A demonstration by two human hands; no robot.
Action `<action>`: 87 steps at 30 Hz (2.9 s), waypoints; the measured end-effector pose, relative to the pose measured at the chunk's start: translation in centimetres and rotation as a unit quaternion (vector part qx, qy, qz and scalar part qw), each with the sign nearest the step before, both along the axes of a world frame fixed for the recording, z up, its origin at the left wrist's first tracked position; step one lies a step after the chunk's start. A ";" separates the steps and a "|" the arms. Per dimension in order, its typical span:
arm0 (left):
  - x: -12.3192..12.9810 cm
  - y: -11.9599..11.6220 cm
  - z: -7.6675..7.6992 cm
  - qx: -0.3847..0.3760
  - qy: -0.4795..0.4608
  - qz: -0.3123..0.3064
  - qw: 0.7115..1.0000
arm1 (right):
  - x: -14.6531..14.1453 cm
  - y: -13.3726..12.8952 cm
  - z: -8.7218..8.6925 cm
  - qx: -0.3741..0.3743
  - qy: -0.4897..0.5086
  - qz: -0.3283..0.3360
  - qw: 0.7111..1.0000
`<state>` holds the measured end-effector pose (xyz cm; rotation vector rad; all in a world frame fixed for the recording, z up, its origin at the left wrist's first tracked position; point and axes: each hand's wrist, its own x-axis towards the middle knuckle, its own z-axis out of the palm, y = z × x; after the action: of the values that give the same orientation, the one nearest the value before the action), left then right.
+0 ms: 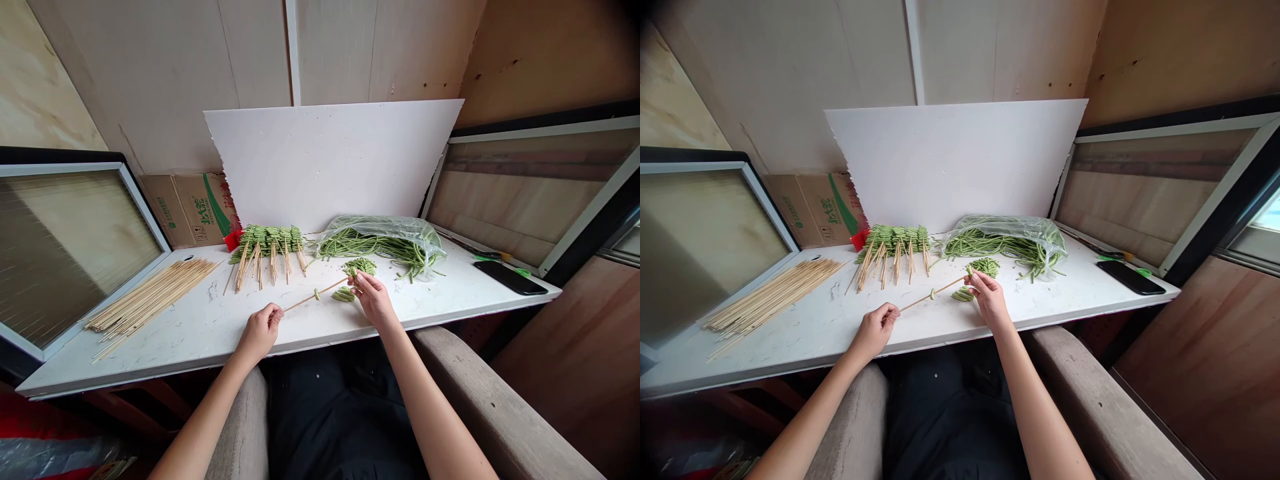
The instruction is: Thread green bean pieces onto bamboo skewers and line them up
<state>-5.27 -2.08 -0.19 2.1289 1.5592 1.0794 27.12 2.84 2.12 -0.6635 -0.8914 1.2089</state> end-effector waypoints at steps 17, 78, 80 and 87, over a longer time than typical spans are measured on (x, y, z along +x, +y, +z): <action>0.0 0.1 -0.2 0.008 -0.019 0.003 1.000 | -0.3 -0.3 0.3 -0.004 -0.022 -0.012 1.000; 0.2 0.1 -0.5 0.110 -0.047 0.063 0.991 | -8.3 -2.8 0.0 0.000 -0.178 -0.034 0.984; 0.3 0.0 -0.3 0.110 -0.047 0.060 0.991 | -8.5 -3.0 0.1 -0.001 -0.186 -0.026 0.982; 0.3 0.0 -0.3 0.105 -0.044 0.055 0.992 | -8.5 -2.9 -0.6 0.013 -0.196 -0.031 0.980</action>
<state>-4.92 -2.06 -0.51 2.1126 1.5999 1.4112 18.58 -0.04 1.54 -0.9218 -1.2026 1.0248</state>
